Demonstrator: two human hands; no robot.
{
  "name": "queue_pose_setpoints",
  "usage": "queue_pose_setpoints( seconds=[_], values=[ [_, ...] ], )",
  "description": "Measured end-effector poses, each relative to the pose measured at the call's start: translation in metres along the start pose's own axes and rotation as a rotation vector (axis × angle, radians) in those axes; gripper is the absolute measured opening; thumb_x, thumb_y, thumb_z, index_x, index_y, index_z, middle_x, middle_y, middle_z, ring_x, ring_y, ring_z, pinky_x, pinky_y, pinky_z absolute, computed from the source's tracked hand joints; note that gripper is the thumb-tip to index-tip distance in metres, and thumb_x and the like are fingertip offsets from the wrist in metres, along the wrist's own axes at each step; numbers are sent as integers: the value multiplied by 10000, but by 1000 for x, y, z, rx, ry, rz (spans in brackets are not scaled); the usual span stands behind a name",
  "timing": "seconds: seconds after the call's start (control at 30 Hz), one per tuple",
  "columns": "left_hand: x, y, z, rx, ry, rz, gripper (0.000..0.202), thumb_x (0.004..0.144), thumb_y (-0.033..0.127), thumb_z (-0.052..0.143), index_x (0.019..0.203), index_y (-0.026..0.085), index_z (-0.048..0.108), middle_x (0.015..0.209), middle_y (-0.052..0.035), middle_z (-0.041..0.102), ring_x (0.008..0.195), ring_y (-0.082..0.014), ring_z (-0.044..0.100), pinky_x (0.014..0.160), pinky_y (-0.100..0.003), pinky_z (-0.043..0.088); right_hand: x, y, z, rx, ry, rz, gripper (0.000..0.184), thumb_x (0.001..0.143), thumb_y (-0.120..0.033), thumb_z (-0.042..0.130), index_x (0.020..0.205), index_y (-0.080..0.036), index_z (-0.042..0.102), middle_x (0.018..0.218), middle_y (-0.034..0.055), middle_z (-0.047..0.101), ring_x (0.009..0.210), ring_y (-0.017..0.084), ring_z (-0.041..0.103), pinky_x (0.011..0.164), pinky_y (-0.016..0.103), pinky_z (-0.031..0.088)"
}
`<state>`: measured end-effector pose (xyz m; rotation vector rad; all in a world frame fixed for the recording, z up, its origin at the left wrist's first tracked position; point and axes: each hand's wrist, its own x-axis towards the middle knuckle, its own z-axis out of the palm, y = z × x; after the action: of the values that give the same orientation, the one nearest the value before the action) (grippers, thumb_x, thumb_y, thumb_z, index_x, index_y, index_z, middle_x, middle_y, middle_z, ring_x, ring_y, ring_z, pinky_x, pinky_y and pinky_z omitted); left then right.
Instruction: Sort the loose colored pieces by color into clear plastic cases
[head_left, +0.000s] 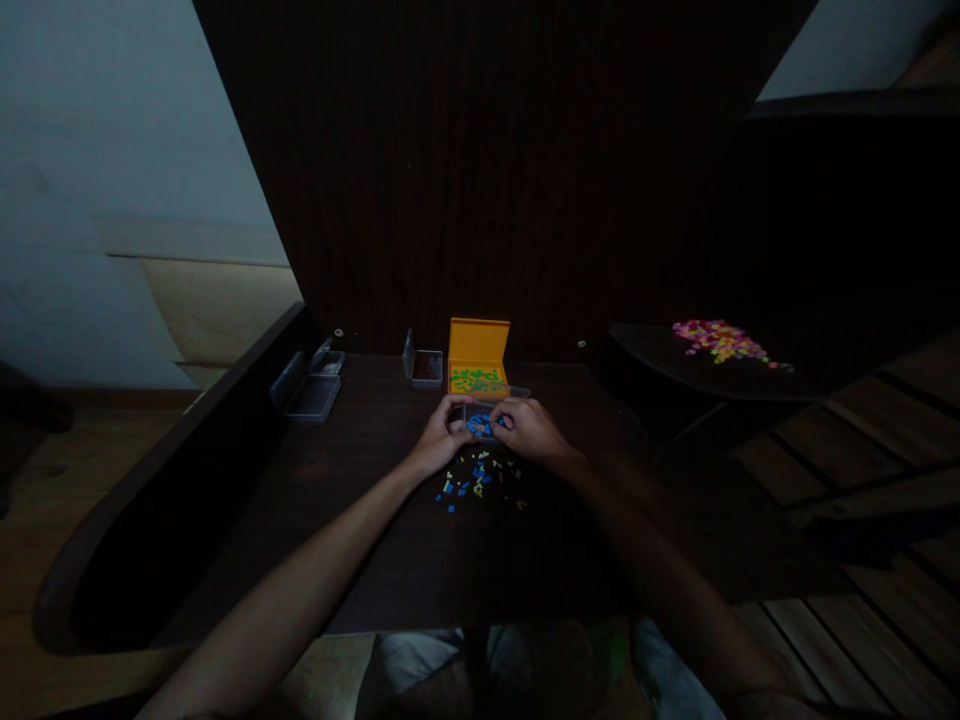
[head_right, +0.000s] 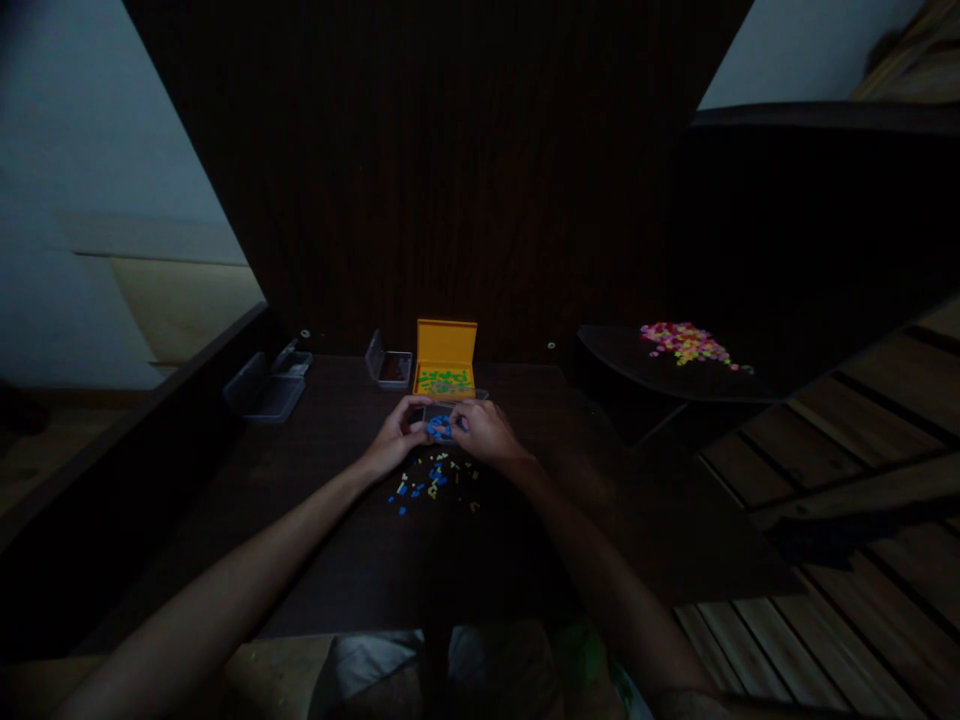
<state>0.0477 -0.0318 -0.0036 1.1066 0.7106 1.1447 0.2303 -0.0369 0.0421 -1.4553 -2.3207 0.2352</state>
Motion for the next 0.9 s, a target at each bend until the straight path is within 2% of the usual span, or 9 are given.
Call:
queue_pose_setpoints(
  seconds=[0.27,0.5,0.67,0.8,0.9],
  values=[
    [-1,2,1,9,-4,1,520,537,36,695,1008,203,554,1212,-24,564,745,-95,645,697,-235,519,-1,-9,1,-78,-22,174,175,799,-208,607,882,-210,761,769,36,733,675,162,624,643,248,412],
    [-1,1,0,-3,-11,-5,529,547,49,713,1023,206,544,1226,-29,563,768,-107,653,715,-248,527,-2,-5,4,-42,-6,174,194,791,-225,619,899,-218,780,759,33,742,672,159,634,655,246,428],
    [-1,2,0,-7,-12,-5,532,547,29,698,1025,206,547,1241,-35,559,796,-113,660,711,-237,527,-6,-2,-1,12,35,192,234,772,-207,604,929,-224,778,712,14,714,591,137,575,601,238,396],
    [-1,5,1,-17,-4,-3,533,531,21,698,1008,205,552,1192,-21,572,799,-114,664,713,-232,527,-14,-1,-13,73,35,105,206,757,-216,606,882,-201,769,619,-9,646,536,115,513,562,228,350],
    [-2,5,2,-14,-6,6,517,539,35,710,1002,205,557,1163,-23,587,814,-125,664,722,-242,533,-21,-4,-21,138,-98,-74,166,769,-233,616,852,-197,755,575,-33,602,510,97,477,553,218,334]
  ],
)
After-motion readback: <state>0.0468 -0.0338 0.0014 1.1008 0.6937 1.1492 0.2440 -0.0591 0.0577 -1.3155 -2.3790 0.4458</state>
